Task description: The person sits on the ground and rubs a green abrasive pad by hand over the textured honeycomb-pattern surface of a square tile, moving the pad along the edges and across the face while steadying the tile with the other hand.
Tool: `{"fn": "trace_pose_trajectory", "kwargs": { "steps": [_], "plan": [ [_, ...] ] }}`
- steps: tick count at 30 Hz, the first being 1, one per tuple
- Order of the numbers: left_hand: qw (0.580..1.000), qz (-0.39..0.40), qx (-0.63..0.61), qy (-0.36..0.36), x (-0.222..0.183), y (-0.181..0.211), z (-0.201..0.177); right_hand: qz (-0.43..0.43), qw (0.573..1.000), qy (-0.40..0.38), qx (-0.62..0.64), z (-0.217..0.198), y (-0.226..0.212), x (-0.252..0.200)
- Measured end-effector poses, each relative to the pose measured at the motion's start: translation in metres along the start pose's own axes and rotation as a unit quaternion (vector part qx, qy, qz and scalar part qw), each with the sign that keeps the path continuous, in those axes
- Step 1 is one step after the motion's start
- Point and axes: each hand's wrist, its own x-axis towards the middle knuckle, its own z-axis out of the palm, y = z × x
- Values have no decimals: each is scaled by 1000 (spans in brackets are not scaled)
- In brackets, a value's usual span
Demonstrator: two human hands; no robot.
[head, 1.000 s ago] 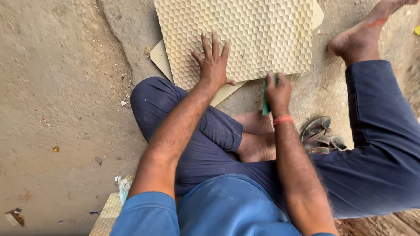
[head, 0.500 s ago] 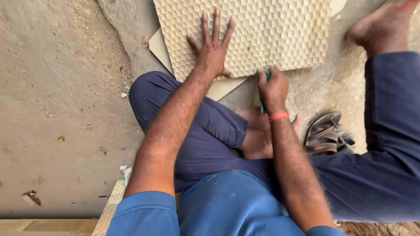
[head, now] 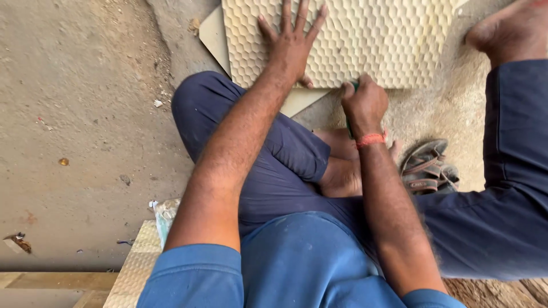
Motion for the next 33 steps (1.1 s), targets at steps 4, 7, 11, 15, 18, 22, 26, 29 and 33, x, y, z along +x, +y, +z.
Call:
{"fn": "trace_pose_trajectory", "kwargs": {
  "steps": [4, 7, 11, 15, 18, 22, 26, 29, 33],
  "plan": [
    [1000, -8, -1, 7, 2, 0, -5, 105, 992, -73, 23, -1, -8, 15],
    [999, -11, -37, 8, 1, 6, 22, 66, 998, 5, 6, 10, 5, -1],
    [999, -8, -10, 46, 5, 2, 2, 57, 998, -16, -8, 15, 12, 18],
    [999, 0, -21, 25, 26, -1, 55, 37, 999, -31, -13, 19, 16, 13],
    [999, -2, -7, 36, -1, 2, -14, 15, 1000, -18, 10, 24, 26, 15],
    [999, 5, -32, 7, -8, 8, 26, 45, 999, -6, -8, 24, 24, -10],
    [998, -4, 2, 67, 11, -3, 1, -6, 1000, -24, -6, 19, 19, 26],
    [1000, 12, -18, 16, 16, 2, 37, 67, 995, -69, 17, 7, 3, 5],
    [999, 12, -18, 37, -7, 1, -9, 115, 986, -110, 40, 17, 13, 3]
  ]
}}
